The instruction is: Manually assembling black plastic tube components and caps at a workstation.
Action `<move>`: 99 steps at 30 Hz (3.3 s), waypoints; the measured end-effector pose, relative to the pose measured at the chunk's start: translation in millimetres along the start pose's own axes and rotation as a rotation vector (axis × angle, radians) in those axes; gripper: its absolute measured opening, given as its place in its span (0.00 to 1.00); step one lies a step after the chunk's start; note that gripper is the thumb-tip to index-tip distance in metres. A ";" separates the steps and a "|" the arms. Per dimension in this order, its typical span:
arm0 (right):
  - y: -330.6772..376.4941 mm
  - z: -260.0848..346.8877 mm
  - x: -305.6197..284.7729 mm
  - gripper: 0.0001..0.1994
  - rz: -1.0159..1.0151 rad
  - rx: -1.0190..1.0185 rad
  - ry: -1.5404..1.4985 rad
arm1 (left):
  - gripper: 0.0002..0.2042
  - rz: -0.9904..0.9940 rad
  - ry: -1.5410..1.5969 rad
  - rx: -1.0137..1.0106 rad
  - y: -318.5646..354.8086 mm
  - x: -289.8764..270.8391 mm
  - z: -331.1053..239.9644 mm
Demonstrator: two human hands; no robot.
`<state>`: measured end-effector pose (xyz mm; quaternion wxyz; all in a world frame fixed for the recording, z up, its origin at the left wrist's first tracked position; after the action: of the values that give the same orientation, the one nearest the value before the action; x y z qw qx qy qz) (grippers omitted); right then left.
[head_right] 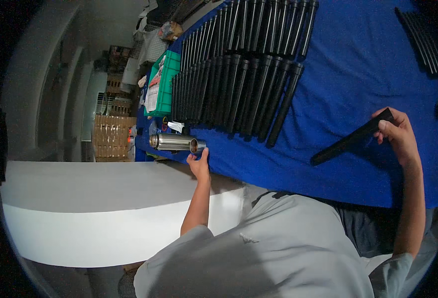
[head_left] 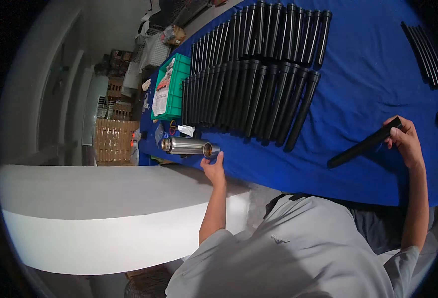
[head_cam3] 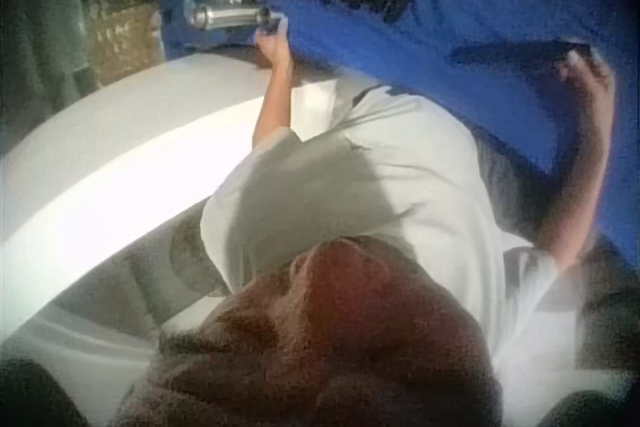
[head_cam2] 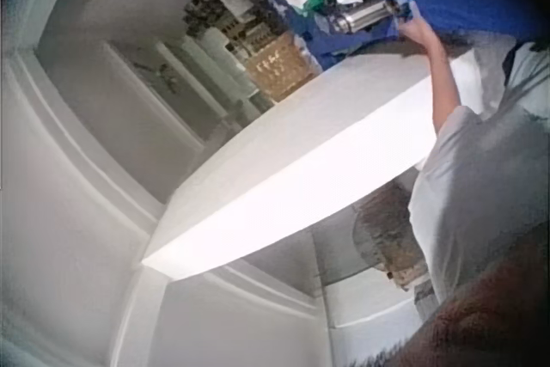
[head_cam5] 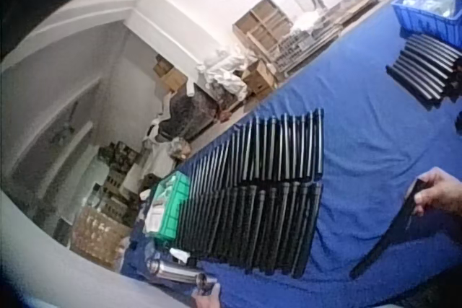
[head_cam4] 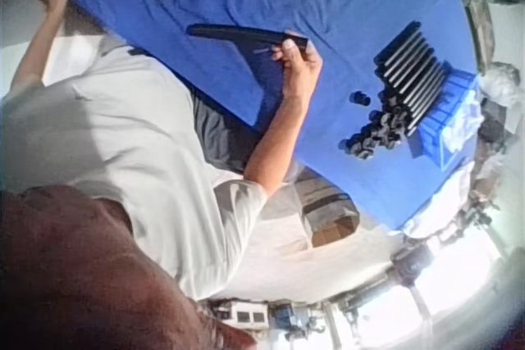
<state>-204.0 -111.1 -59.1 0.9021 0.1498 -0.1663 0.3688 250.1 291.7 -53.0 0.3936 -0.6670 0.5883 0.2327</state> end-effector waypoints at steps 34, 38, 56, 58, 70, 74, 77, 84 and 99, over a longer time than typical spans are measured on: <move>2.9 13.4 3.0 0.13 -0.009 0.084 -0.060 | 0.35 0.769 0.899 0.883 147.7 1.2 -291.2; 4.3 12.5 2.2 0.13 0.004 0.103 -0.033 | 0.39 0.785 0.888 1.271 190.4 6.6 -335.4; 0.2 6.1 -4.3 0.12 0.080 0.092 -0.084 | 0.23 1.031 1.019 1.608 264.3 -73.4 -384.3; -1.6 6.0 -1.6 0.11 0.076 0.085 -0.082 | 0.20 0.904 1.089 1.514 273.9 -79.2 -384.7; -2.8 9.9 3.3 0.10 0.092 0.073 -0.076 | 0.22 0.447 1.362 1.586 283.5 -73.4 -398.7; -1.9 5.1 -0.8 0.10 0.078 0.083 -0.094 | 0.20 0.173 1.504 1.512 285.6 -82.8 -414.5; 0.3 3.9 -1.5 0.10 0.067 0.096 -0.099 | 0.07 0.844 1.112 1.780 253.2 -98.2 -401.6; -2.5 4.5 -2.6 0.09 0.088 0.085 -0.084 | 0.19 0.862 1.154 1.528 269.9 -75.8 -397.3; -1.0 7.3 0.8 0.10 0.097 0.053 -0.088 | 0.34 0.918 1.036 1.592 264.2 -54.7 -399.6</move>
<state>-204.1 -114.1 -52.3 0.8706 0.1814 -0.2033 0.4096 -77.5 5.9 155.5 0.2925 0.0526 0.8636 -0.4072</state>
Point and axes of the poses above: each hand's wrist, its own y-axis away from the middle knuckle, its own x-axis out of the palm, z = x × y, the point moved 1 cm from there along -y, towards the middle knuckle, and after that the axes turned 6 degrees about -y, right-handed, at the moved point
